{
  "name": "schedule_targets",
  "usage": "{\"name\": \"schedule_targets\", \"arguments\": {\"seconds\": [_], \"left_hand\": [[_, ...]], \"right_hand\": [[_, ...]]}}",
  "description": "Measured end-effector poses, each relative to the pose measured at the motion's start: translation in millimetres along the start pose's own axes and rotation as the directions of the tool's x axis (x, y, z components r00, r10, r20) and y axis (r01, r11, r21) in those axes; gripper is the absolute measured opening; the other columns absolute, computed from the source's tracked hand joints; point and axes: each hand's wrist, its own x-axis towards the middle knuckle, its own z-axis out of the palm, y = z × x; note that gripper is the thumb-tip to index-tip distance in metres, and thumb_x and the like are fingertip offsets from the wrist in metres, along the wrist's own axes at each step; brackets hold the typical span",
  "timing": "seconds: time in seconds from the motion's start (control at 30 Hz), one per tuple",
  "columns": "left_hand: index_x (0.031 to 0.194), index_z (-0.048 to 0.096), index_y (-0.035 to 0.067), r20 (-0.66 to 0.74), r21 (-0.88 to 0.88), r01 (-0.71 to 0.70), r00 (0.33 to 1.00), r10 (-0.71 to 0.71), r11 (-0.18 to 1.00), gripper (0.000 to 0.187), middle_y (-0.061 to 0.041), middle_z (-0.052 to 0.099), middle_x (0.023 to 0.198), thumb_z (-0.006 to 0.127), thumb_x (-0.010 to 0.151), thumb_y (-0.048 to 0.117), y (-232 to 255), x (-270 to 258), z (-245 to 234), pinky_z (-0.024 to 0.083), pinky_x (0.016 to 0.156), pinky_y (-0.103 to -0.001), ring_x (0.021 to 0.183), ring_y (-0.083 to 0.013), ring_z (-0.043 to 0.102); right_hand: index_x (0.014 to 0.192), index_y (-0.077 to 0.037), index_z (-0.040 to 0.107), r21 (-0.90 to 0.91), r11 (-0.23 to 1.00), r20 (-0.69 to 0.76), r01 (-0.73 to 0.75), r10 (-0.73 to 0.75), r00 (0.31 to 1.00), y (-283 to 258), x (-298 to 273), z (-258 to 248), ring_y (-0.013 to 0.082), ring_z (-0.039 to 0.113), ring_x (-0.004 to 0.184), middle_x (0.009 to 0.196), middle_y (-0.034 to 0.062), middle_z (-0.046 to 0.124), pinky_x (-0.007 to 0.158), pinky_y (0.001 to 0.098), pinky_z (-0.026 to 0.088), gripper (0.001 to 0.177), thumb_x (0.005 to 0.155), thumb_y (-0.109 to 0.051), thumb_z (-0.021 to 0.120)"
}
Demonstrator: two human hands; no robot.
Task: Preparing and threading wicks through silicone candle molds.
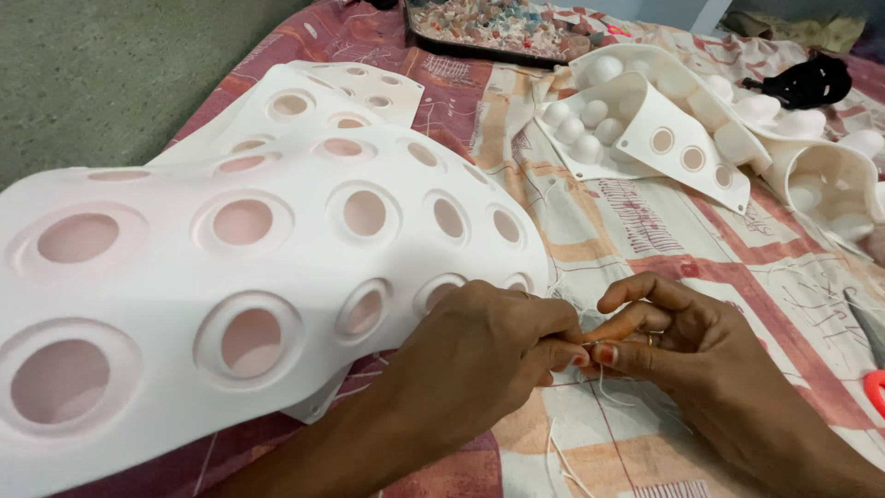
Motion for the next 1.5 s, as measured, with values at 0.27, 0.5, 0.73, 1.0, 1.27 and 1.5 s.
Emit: {"name": "schedule_targets", "arguments": {"seconds": [0.27,0.5,0.73,1.0,1.27,1.5], "left_hand": [[0.095,0.073,0.006,-0.014,-0.007,0.008,1.000,-0.008,1.000,0.018,-0.010,0.071,0.065,0.070,0.091,0.023,0.9,-2.1,-1.1,0.055,0.062,-0.039,0.061,-0.0240,0.073],[0.094,0.074,0.005,-0.065,0.114,-0.080,0.994,0.087,0.990,0.022,-0.016,0.071,0.072,0.073,0.091,0.027,-2.4,-3.1,0.4,0.052,0.067,-0.046,0.070,-0.0330,0.072],[0.096,0.075,0.005,-0.066,0.058,-0.048,0.996,0.052,0.997,0.021,-0.016,0.072,0.074,0.073,0.090,0.025,-2.3,-3.8,1.7,0.054,0.068,-0.044,0.069,-0.0319,0.073],[0.092,0.074,0.007,-0.010,0.112,0.001,1.000,0.001,0.994,0.015,-0.011,0.073,0.067,0.071,0.092,0.021,6.9,-1.6,1.5,0.054,0.062,-0.038,0.058,-0.0232,0.071],[0.091,0.074,0.005,0.003,0.084,0.000,1.000,0.000,0.996,0.015,-0.009,0.074,0.071,0.070,0.092,0.019,6.4,-0.9,3.8,0.055,0.057,-0.034,0.058,-0.0177,0.074],[0.093,0.075,0.005,-0.009,0.101,-0.027,1.000,0.028,0.995,0.016,-0.009,0.076,0.073,0.071,0.092,0.020,3.8,-0.5,5.3,0.056,0.057,-0.032,0.059,-0.0170,0.076]], "right_hand": [[0.122,0.004,0.063,-0.024,1.000,-0.044,0.015,-0.016,0.999,5.1,2.4,-2.0,0.0257,0.076,0.095,0.099,0.0183,0.077,0.090,0.0397,0.063,0.033,0.089,0.005,0.073],[0.107,0.004,0.071,-0.100,0.995,-0.123,-0.005,-0.008,0.992,-17.1,-1.3,18.8,0.0197,0.075,0.085,0.092,0.0145,0.078,0.081,0.0329,0.062,0.026,0.081,0.000,0.072],[0.102,0.004,0.077,-0.131,0.991,-0.124,0.017,-0.034,0.992,-19.7,-3.8,23.5,0.0179,0.076,0.085,0.094,0.0130,0.080,0.080,0.0322,0.062,0.023,0.080,0.000,0.074],[0.103,0.001,0.075,-0.134,0.983,0.070,0.129,-0.121,0.990,-9.5,0.0,13.8,0.0155,0.073,0.089,0.095,0.0104,0.078,0.085,0.0314,0.060,0.018,0.093,-0.012,0.068],[0.107,0.000,0.068,0.057,0.989,0.168,0.138,-0.145,0.975,-4.9,2.4,8.7,0.0131,0.068,0.095,0.105,0.0081,0.074,0.089,0.0301,0.056,0.017,0.099,-0.014,0.063],[0.109,-0.003,0.064,0.157,0.980,0.182,0.121,-0.149,0.972,-9.7,4.3,7.5,0.0161,0.071,0.099,0.109,0.0095,0.073,0.087,0.0346,0.058,0.017,0.101,-0.017,0.059]]}}
